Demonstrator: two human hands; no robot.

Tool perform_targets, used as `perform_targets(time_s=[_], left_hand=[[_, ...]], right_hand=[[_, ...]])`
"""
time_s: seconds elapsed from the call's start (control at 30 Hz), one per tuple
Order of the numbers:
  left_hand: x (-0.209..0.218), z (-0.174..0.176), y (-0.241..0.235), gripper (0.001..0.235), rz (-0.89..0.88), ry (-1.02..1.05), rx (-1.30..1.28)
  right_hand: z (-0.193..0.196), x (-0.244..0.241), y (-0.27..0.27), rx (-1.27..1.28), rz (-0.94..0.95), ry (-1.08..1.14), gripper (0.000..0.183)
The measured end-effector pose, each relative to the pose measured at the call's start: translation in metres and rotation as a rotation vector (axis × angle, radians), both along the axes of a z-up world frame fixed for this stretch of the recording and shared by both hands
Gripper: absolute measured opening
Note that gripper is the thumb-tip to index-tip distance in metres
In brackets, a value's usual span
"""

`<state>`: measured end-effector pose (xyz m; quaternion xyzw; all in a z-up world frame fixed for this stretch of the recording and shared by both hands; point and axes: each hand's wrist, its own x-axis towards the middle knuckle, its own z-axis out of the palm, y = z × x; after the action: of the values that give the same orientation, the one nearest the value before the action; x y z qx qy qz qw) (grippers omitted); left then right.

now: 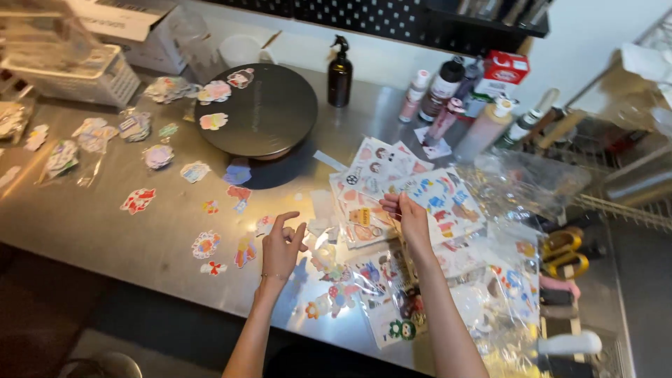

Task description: The person gathers loose stickers from a metal countertop and places them into small clear plastic bags. They then tie the bags with thin string and set the finished bundles aside. The person also discards a sticker backing sheet into a trash bin and continues sorting and bagging additional stickers.

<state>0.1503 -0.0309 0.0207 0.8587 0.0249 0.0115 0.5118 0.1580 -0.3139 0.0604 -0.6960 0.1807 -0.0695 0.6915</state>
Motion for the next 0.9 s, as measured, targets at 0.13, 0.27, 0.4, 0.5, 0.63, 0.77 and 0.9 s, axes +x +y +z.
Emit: perform_targets(time_s=[0.13, 0.27, 0.4, 0.5, 0.63, 0.77, 0.9], left_hand=[[0.032, 0.018, 0.030, 0.035, 0.138, -0.057, -0.052], [0.043, 0.016, 0.080, 0.035, 0.233, -0.106, -0.016], [0.046, 0.007, 0.140, 0.016, 0.301, 0.014, -0.128], [0.055, -0.009, 0.188, 0.020, 0.292, 0.044, -0.106], [0.076, -0.007, 0.280, 0.033, 0.222, 0.049, -0.128], [0.092, -0.044, 0.393, 0.057, 0.149, -0.060, -0.136], [0.109, -0.043, 0.500, 0.039, 0.219, 0.116, -0.100]], right_hand=[[0.026, 0.032, 0.051, -0.033, 0.199, -0.034, 0.075], [0.017, 0.043, 0.090, -0.039, 0.267, -0.023, 0.066], [-0.006, 0.067, 0.132, -0.143, 0.276, -0.010, 0.043], [-0.006, 0.085, 0.183, -0.361, 0.308, -0.092, 0.032], [-0.018, 0.103, 0.294, -0.338, 0.134, -0.232, 0.026], [-0.064, 0.123, 0.411, 0.121, 0.022, -0.119, 0.038], [-0.034, 0.115, 0.494, 0.013, -0.001, 0.014, 0.028]])
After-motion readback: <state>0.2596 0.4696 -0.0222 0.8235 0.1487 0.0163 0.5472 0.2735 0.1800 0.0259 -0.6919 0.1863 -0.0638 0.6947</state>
